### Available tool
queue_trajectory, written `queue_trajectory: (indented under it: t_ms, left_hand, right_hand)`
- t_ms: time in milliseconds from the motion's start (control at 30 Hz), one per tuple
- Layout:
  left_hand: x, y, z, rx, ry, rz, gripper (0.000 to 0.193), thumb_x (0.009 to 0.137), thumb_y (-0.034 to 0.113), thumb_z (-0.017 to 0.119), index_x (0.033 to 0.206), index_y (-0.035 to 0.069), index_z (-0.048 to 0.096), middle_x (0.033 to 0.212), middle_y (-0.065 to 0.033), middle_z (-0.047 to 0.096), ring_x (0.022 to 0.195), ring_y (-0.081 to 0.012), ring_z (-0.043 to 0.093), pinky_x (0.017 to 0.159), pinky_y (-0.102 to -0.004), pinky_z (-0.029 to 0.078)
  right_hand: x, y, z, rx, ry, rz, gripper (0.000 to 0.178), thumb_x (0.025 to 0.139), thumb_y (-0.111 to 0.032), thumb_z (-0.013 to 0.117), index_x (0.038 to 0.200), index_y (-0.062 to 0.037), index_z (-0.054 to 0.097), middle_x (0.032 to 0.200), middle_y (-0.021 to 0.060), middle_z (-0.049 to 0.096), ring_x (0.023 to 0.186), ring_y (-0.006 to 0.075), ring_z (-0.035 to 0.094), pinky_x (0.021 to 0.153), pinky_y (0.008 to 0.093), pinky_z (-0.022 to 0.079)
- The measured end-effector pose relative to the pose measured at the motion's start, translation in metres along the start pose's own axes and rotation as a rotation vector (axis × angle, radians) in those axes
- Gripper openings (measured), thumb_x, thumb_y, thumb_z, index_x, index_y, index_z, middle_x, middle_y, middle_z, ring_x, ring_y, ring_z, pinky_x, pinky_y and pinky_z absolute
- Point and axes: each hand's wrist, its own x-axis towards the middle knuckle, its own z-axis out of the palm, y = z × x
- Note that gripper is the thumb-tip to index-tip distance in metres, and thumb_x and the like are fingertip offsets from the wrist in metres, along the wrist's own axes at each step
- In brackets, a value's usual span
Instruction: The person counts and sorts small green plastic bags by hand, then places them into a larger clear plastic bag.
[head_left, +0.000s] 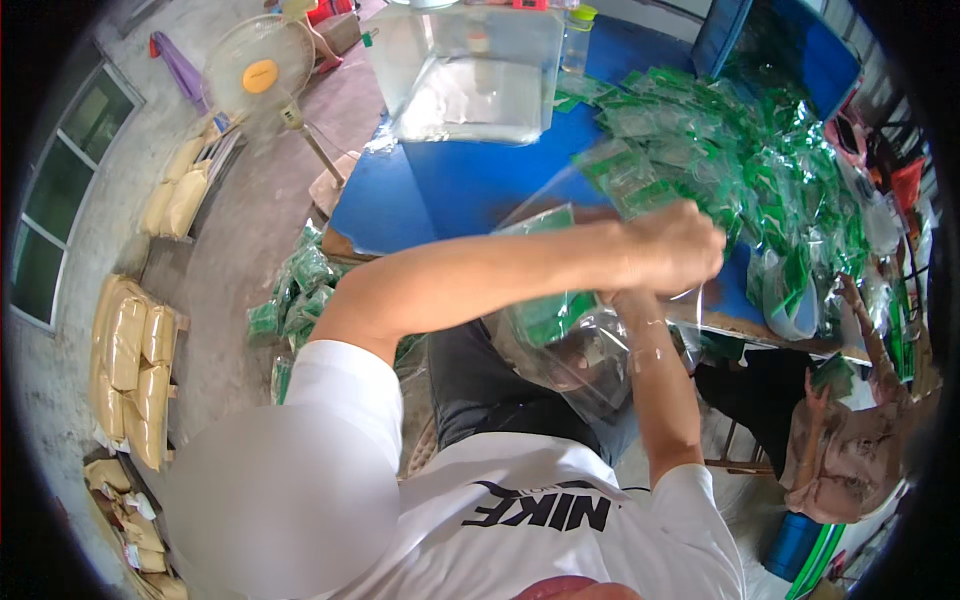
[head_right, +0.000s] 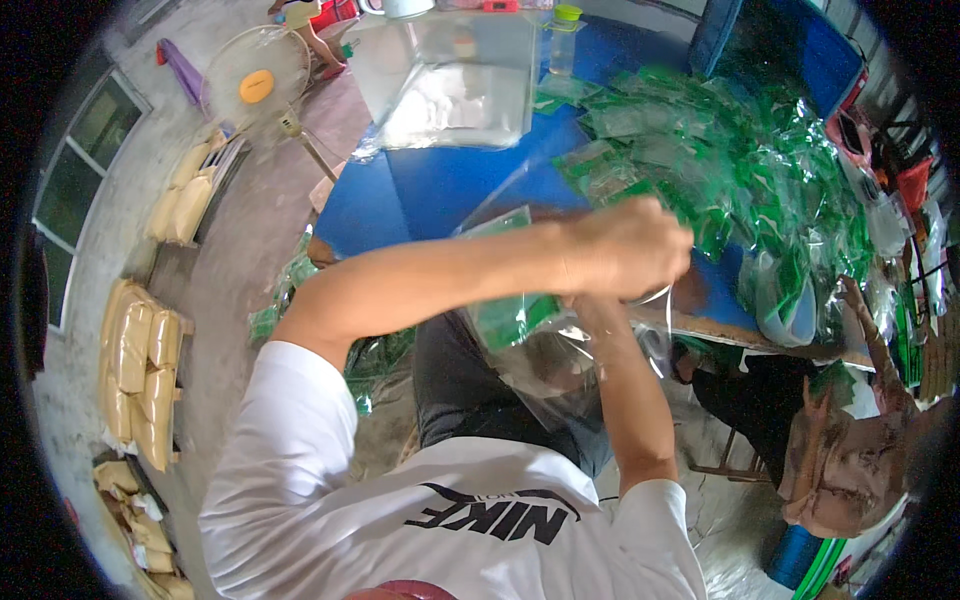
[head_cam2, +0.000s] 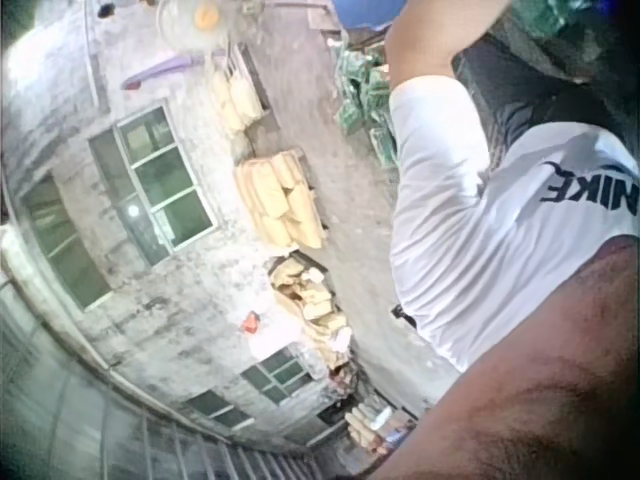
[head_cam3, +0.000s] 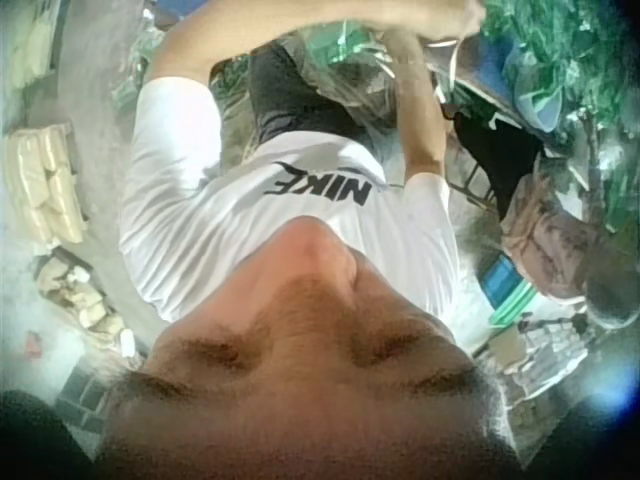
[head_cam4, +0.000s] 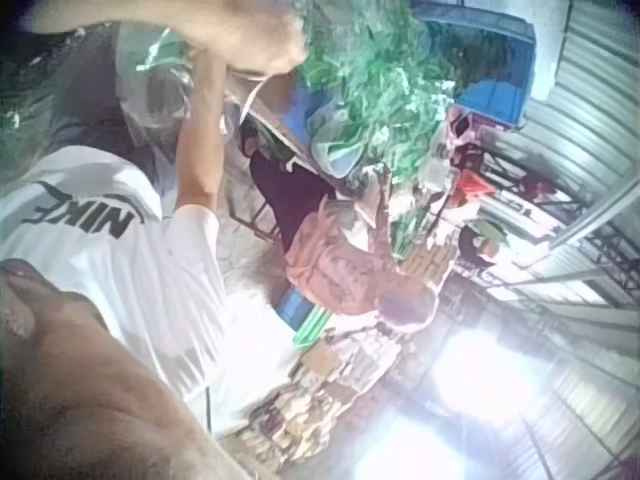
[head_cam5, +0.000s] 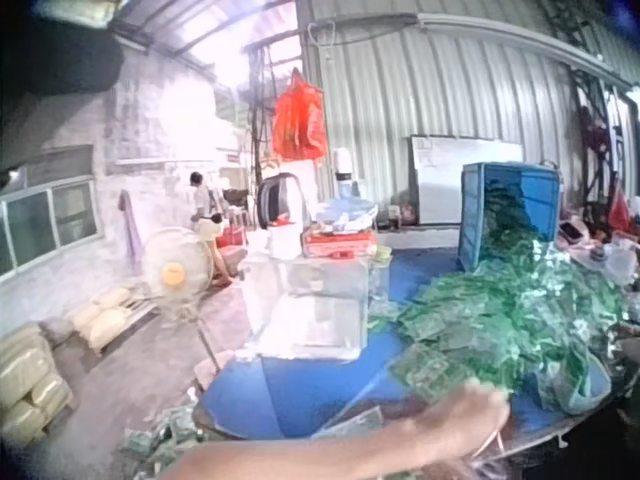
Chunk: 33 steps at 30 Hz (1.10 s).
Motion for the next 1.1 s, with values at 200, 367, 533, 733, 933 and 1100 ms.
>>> queue_trajectory:
  t_ms: [200, 367, 533, 733, 933, 1100]
  left_hand:
    - [-0.030, 0.014, 0.030, -0.211, 0.199, -0.033, 0.012, 0.078, 0.017, 0.070, 0.087, 0.008, 0.071, 0.092, -0.0053, 0.065, 0.096, -0.0231, 0.065, 0.092, -0.0429, 0.047]
    - [-0.109, 0.022, -0.024, -0.793, 1.132, -0.726, 0.073, 0.082, 0.007, 0.078, 0.143, 0.003, 0.040, 0.146, -0.0157, 0.044, 0.134, -0.0278, 0.045, 0.112, -0.0443, 0.035]
    - [-0.223, 0.024, 0.038, -1.386, 1.453, -1.454, 0.067, 0.098, 0.051, 0.057, 0.139, 0.002, 0.039, 0.136, -0.0151, 0.054, 0.128, -0.0251, 0.050, 0.110, -0.0431, 0.036]
    - [-0.209, 0.046, 0.054, -2.097, 1.039, -1.162, 0.068, 0.097, 0.058, 0.053, 0.138, 0.004, 0.049, 0.132, -0.0105, 0.059, 0.120, -0.0210, 0.057, 0.103, -0.0373, 0.046]
    - [-0.202, 0.044, 0.058, -2.129, 0.911, -1.201, 0.076, 0.096, 0.066, 0.045, 0.138, 0.004, 0.050, 0.131, -0.0124, 0.061, 0.119, -0.0253, 0.059, 0.104, -0.0447, 0.047]
    - [-0.218, 0.030, 0.076, -2.272, 1.169, -1.276, 0.070, 0.094, 0.060, 0.055, 0.137, 0.004, 0.052, 0.138, -0.0135, 0.057, 0.125, -0.0286, 0.056, 0.107, -0.0479, 0.045]
  right_hand:
    - [-0.013, 0.012, 0.013, 0.148, -0.174, 0.043, 0.057, 0.077, -0.028, 0.084, 0.122, 0.0008, 0.063, 0.114, 0.0099, 0.068, 0.103, 0.0179, 0.063, 0.089, 0.0322, 0.050]
    - [-0.019, 0.010, -0.013, 0.322, -0.213, 0.021, 0.062, 0.077, -0.031, 0.084, 0.124, 0.0017, 0.061, 0.119, 0.0119, 0.066, 0.106, 0.0200, 0.062, 0.093, 0.0328, 0.049]
    - [-0.021, 0.008, -0.017, 0.472, -0.246, 0.034, 0.062, 0.078, -0.029, 0.083, 0.127, 0.0010, 0.060, 0.117, 0.0103, 0.067, 0.105, 0.0206, 0.064, 0.093, 0.0336, 0.049]
    - [-0.017, 0.016, 0.008, 0.377, -0.356, 0.094, 0.060, 0.078, -0.029, 0.082, 0.127, -0.0014, 0.061, 0.115, 0.0088, 0.067, 0.107, 0.0187, 0.063, 0.095, 0.0325, 0.048]
    - [-0.018, 0.005, 0.006, 0.230, -0.406, 0.082, 0.060, 0.088, -0.046, 0.071, 0.127, -0.0016, 0.062, 0.117, 0.0103, 0.067, 0.110, 0.0199, 0.062, 0.098, 0.0356, 0.048]
    - [0.004, 0.045, 0.012, 1.064, -0.490, 0.243, 0.083, 0.093, -0.072, 0.042, 0.142, -0.0052, 0.049, 0.139, 0.0152, 0.055, 0.125, 0.0289, 0.055, 0.109, 0.0448, 0.041]
